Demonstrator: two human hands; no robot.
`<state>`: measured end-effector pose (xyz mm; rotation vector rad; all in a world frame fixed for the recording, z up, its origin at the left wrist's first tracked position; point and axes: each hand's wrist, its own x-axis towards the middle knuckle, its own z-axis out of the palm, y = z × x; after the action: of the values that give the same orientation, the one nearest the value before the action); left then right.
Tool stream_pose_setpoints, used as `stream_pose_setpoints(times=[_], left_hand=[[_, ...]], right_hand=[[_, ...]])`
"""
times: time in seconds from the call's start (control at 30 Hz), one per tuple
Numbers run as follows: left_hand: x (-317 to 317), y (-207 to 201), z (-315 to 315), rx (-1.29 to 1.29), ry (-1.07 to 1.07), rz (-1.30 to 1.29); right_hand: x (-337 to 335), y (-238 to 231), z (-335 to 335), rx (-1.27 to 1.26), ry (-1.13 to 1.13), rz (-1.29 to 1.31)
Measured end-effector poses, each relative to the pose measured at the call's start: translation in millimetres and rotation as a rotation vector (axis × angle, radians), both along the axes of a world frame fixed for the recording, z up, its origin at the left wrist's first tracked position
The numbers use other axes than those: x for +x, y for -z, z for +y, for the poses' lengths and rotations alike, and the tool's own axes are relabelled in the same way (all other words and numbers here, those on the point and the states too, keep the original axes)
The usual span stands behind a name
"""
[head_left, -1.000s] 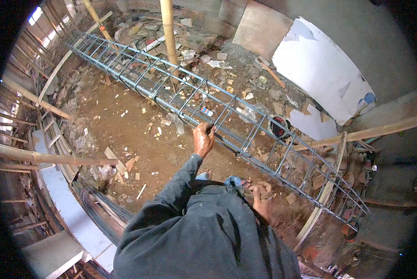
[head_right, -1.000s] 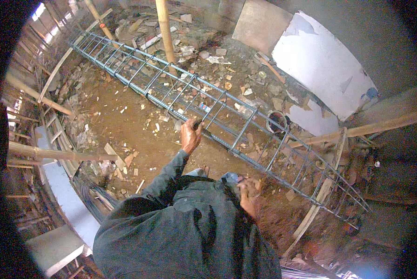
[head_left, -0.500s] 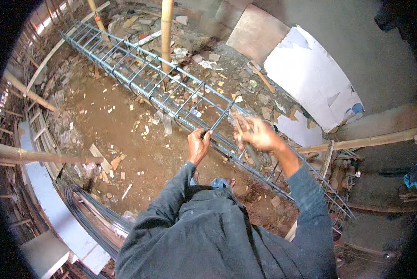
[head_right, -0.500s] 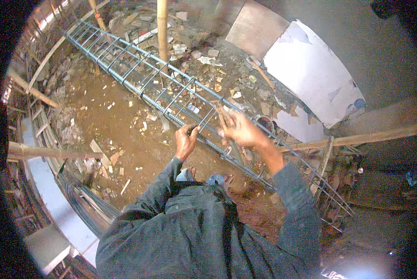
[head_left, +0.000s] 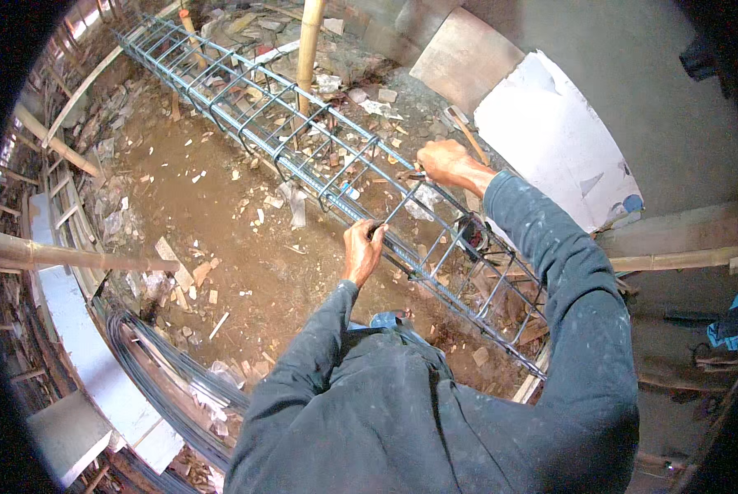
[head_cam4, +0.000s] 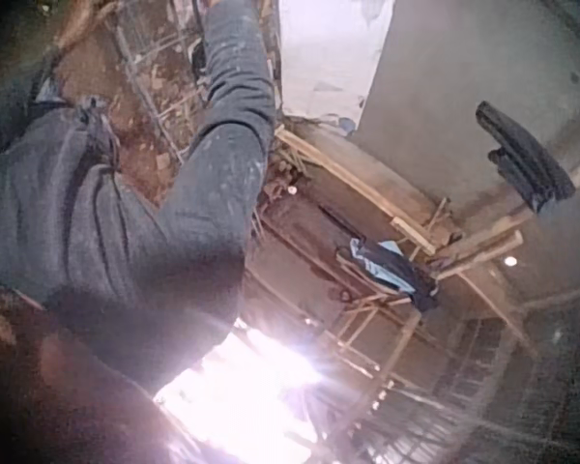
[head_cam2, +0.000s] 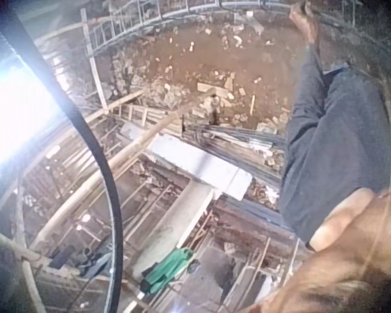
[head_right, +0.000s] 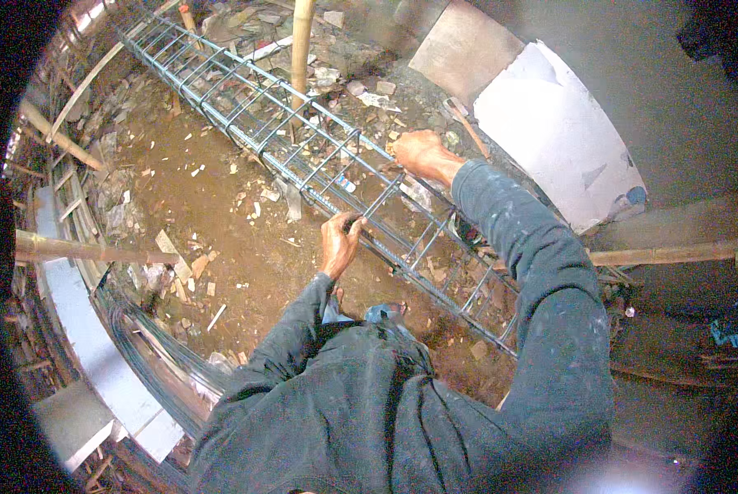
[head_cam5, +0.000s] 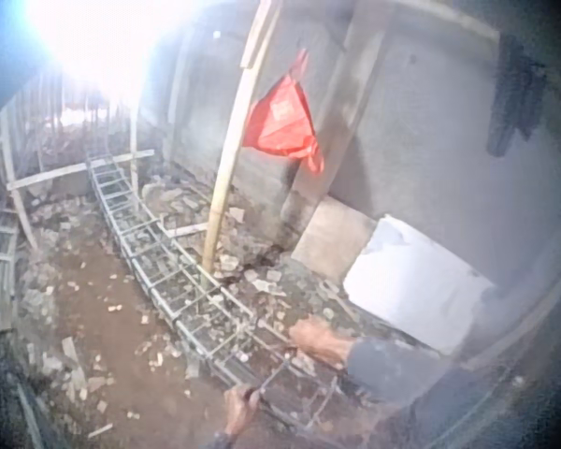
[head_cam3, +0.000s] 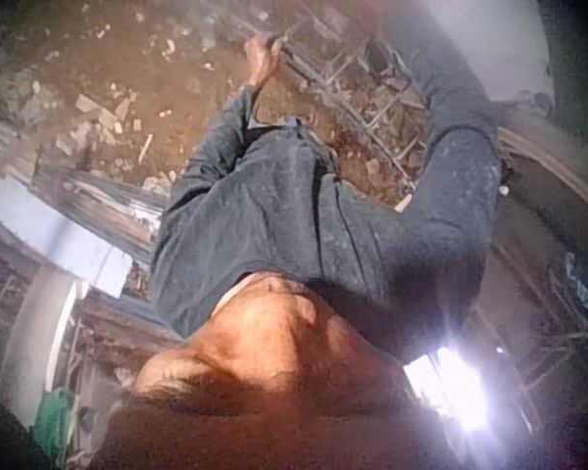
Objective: The person assembles a rebar cage by tying horizontal and vertical steel bars together using wire and pliers. The person repeatedly wraps wire around intersections and twists it to secure the structure.
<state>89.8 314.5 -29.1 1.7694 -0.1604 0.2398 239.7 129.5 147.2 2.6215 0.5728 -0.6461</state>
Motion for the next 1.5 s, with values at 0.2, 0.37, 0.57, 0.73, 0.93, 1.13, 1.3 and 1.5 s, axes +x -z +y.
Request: stream_pose_setpoints(times=[0.2, 0.37, 0.57, 0.73, 0.93, 1.13, 1.3, 1.5], left_hand=[[-3.1, -0.2, -0.8, 0.021, -0.005, 0.038], [-3.1, 1.3, -2.9, 0.014, 0.01, 0.047], [-6.5, -1.3, -6.8, 0.027, -0.014, 0.02], [-11.7, -0.1, -11.7, 0.04, -0.124, -0.036], [-8.9, -0.6, -12.8, 0.04, -0.069, 0.084], [-8.5, -8.0, -6.3, 0.133, -0.011, 0.155], [20.6, -16.2, 17.2, 0.26, -0.231, -0.054], [105.6, -6.5, 61.0, 0.597, -0.301, 0.082]], right_hand=[[-0.6, -4.8, -1.7, 0.189, 0.022, -0.068], [7.7, 6.0, -6.8, 0.252, 0.032, -0.098], [2.6, 12.4, -16.9, 0.153, 0.056, -0.04], [-27.5, 7.5, -32.7, 0.316, 0.128, -0.111], [-102.1, 9.2, -59.6, 1.06, 0.768, -0.115], [-200.4, 31.6, -68.7, 1.592, 1.223, 0.061], [-275.1, 57.0, -65.9, 1.77, 1.241, 0.079], [-324.6, 66.8, -42.8, 1.738, 1.362, 0.063]])
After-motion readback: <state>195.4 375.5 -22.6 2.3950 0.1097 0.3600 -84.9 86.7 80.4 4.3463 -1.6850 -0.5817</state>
